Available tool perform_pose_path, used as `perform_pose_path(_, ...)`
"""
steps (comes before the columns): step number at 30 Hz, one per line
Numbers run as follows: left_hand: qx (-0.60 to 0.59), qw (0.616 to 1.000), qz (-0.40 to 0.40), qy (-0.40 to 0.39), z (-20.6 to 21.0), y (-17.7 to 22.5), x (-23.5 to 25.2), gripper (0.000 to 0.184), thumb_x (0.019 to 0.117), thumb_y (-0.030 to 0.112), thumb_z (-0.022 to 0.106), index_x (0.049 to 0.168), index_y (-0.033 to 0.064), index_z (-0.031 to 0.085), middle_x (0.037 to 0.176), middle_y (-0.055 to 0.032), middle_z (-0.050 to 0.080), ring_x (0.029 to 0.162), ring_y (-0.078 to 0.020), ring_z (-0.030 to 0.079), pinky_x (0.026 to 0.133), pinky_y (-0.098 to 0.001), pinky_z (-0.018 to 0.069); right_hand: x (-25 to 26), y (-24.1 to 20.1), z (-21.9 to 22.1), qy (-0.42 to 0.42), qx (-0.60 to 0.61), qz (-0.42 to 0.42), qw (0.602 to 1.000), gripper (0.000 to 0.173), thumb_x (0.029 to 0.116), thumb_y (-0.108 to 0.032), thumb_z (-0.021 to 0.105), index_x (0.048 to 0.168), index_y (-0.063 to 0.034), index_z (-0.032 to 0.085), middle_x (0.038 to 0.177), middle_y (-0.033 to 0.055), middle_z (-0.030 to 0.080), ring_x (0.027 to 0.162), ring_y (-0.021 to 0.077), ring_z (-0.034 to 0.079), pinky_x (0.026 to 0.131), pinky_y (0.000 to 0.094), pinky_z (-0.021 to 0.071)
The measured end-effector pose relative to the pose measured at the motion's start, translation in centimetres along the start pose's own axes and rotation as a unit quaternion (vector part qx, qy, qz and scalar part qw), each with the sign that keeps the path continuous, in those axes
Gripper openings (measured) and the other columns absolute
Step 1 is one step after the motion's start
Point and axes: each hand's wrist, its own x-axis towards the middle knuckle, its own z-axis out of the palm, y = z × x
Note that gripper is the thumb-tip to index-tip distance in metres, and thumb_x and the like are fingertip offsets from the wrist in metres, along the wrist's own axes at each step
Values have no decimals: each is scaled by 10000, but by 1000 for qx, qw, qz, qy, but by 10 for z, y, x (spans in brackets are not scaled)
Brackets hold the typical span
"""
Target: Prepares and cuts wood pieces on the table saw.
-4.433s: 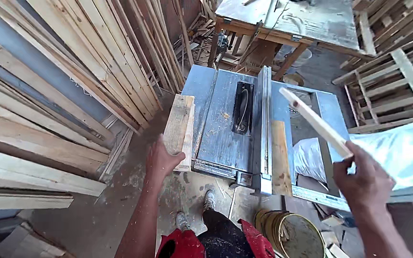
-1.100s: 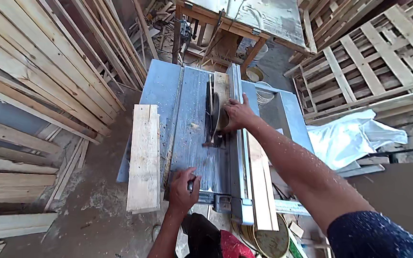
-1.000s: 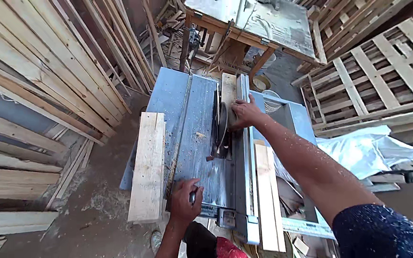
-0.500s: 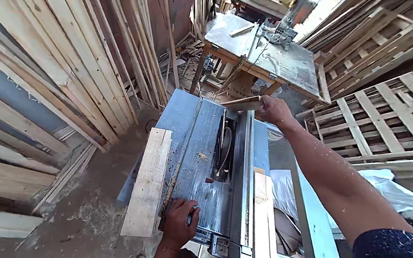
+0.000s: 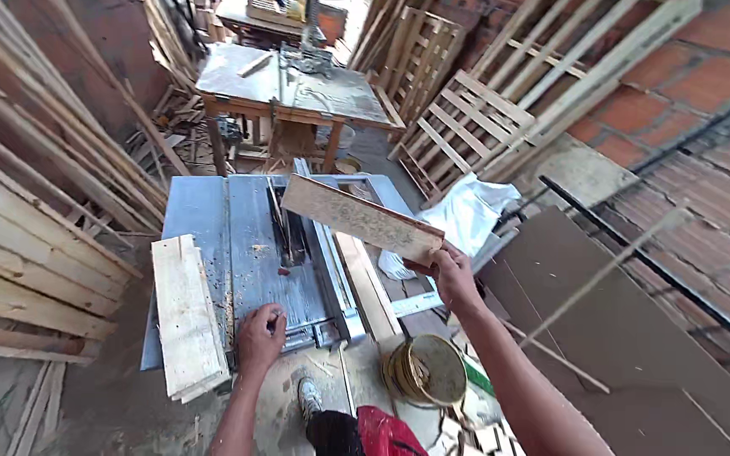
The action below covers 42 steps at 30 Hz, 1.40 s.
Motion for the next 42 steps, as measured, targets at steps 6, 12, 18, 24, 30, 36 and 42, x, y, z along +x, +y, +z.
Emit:
perform_pose_path(6,-206,972,-78,-79,-51,80,-87,218,1010,200,652,1180,65,678,911,-51,751,809,-190,739,773,-422,637,-170,13,0,28,79,70,994,347,1003,-77,405,1272,-28,619,1162,173,709,984,314,733,873,538,624)
perform_pose_path(12,-368,903,-116,-190,-77,120,-163,402,1078,329,468,1375,77,561,1229,-122,716,1011,-291,733,859,-459,623,-256,24,33,-58,-49,-59,995,328,980,-43,489,1271,-11,638,1118,100,744,983,198,741,874,411,644)
perform_pose_path(18,-488,842,-152,-171,-105,126,-188,481,1076,453,442,1352,80,569,1264,-175,679,1052,-313,712,863,-459,612,-288,28,55,-131,-145,-196,961,362,953,-79,568,1307,-35,633,1108,42,735,917,96,716,799,326,639)
perform_pose_path(24,-551,819,-107,-117,-120,121,-209,467,1072,426,465,1385,91,549,1346,-202,644,1080,-296,708,859,-430,606,-291,26,64,-198,-183,-306,913,397,996,-160,566,1383,-79,603,1372,85,663,1235,201,664,1033,415,590)
perform_pose_path(30,-559,817,-125,63,-134,101,-258,437,1046,424,513,1329,94,556,1185,-167,698,994,-277,716,847,-443,609,-280,34,66,-222,52,-49,973,300,1042,-225,505,1301,-145,634,1081,39,738,918,191,738,807,433,648)
perform_pose_path(36,-546,758,-172,314,-135,83,-358,462,1056,546,392,1313,215,586,1157,-51,717,980,-213,716,826,-392,606,-256,50,41,-288,123,172,934,372,1056,-182,345,1298,-66,603,1116,173,723,910,322,757,781,529,651)
perform_pose_path(42,-446,724,-278,447,-98,107,-456,458,1096,360,408,1506,156,390,1152,-113,690,887,-228,722,737,-395,626,-255,83,11,-420,52,187,887,374,1044,-209,402,1329,-67,598,1099,152,733,907,319,756,784,549,650)
